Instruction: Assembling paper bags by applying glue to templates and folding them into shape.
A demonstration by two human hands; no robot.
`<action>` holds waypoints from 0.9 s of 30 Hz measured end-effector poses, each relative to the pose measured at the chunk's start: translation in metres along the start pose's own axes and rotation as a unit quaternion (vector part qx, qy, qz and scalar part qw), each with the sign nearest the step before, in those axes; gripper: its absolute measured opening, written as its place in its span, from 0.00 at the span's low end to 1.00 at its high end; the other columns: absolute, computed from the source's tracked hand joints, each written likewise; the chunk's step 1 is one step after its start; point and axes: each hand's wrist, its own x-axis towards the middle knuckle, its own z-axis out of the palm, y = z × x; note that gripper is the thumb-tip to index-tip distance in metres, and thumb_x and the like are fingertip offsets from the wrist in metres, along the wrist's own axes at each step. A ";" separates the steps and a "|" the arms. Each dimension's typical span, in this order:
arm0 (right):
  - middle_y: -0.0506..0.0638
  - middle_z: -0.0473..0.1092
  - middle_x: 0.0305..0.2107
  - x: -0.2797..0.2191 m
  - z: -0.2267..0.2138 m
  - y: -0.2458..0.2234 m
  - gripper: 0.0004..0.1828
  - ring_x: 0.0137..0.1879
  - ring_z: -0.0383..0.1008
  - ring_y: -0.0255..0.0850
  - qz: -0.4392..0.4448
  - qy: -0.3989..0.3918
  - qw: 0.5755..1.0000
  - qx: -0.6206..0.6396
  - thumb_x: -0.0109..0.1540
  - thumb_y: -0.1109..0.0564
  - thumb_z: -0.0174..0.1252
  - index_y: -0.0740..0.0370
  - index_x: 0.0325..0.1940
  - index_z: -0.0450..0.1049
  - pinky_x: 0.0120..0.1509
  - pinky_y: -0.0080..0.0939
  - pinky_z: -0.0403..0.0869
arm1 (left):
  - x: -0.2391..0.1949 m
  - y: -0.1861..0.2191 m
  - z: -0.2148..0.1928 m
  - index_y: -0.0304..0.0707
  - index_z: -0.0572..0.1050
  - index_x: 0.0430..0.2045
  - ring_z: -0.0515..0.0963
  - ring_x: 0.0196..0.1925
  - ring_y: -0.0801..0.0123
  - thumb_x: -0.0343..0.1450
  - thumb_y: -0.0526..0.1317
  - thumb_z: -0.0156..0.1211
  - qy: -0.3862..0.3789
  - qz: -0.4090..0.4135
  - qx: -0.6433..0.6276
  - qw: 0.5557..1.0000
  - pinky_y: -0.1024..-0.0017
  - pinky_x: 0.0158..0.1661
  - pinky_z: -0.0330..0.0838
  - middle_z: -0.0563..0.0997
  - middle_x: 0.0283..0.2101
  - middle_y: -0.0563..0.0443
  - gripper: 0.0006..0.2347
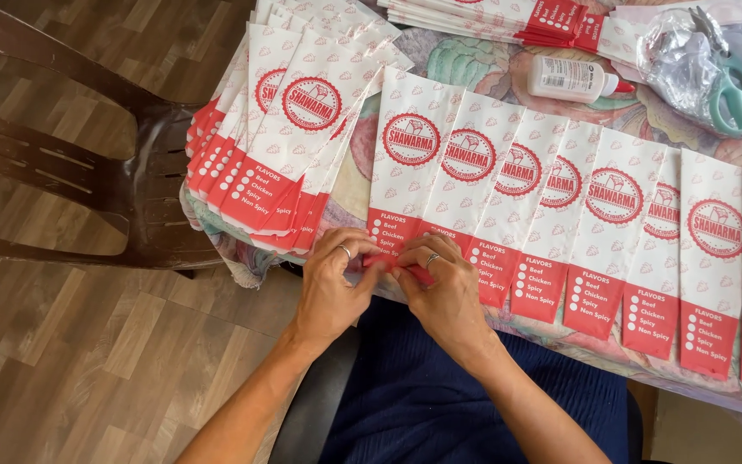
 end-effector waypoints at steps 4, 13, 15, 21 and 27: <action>0.55 0.78 0.28 0.004 -0.006 -0.010 0.05 0.46 0.81 0.55 0.027 -0.015 1.000 0.005 0.52 0.70 0.70 0.67 0.29 0.81 0.67 0.56 0.72 | 0.002 -0.001 -0.006 0.36 0.81 0.28 0.83 0.47 0.55 0.64 0.28 0.70 -0.024 -0.031 -0.016 0.999 0.63 0.50 0.76 0.82 0.34 0.49 0.05; 0.59 0.78 0.31 -0.002 0.000 -0.002 0.06 0.49 0.80 0.56 0.020 -0.040 0.998 -0.032 0.52 0.72 0.68 0.71 0.32 0.81 0.74 0.62 0.64 | 0.039 -0.020 -0.045 0.42 0.81 0.37 0.80 0.48 0.55 0.68 0.30 0.67 0.055 0.064 0.181 0.980 0.59 0.51 0.70 0.81 0.40 0.49 0.08; 0.60 0.78 0.32 0.000 0.000 -0.001 0.05 0.50 0.80 0.57 0.009 -0.046 0.998 -0.048 0.53 0.72 0.67 0.72 0.33 0.81 0.76 0.63 0.61 | 0.057 -0.030 -0.060 0.29 0.78 0.52 0.70 0.65 0.33 0.64 0.46 0.74 0.046 0.038 0.395 0.917 0.39 0.59 0.60 0.78 0.56 0.28 0.25; 0.60 0.77 0.33 -0.003 0.001 0.001 0.05 0.51 0.79 0.55 0.003 -0.056 0.996 -0.064 0.53 0.72 0.67 0.72 0.33 0.81 0.77 0.63 0.60 | 0.075 -0.072 -0.077 0.30 0.80 0.53 0.75 0.62 0.37 0.69 0.44 0.66 0.011 -0.004 0.437 0.899 0.42 0.56 0.67 0.79 0.56 0.29 0.21; 0.57 0.75 0.34 -0.008 0.001 -0.001 0.05 0.51 0.78 0.52 -0.074 -0.050 0.986 -0.139 0.59 0.68 0.61 0.69 0.37 0.81 0.76 0.62 0.62 | 0.073 -0.108 -0.072 0.34 0.83 0.49 0.77 0.63 0.45 0.72 0.34 0.58 0.014 0.016 0.428 0.904 0.54 0.67 0.56 0.84 0.51 0.36 0.13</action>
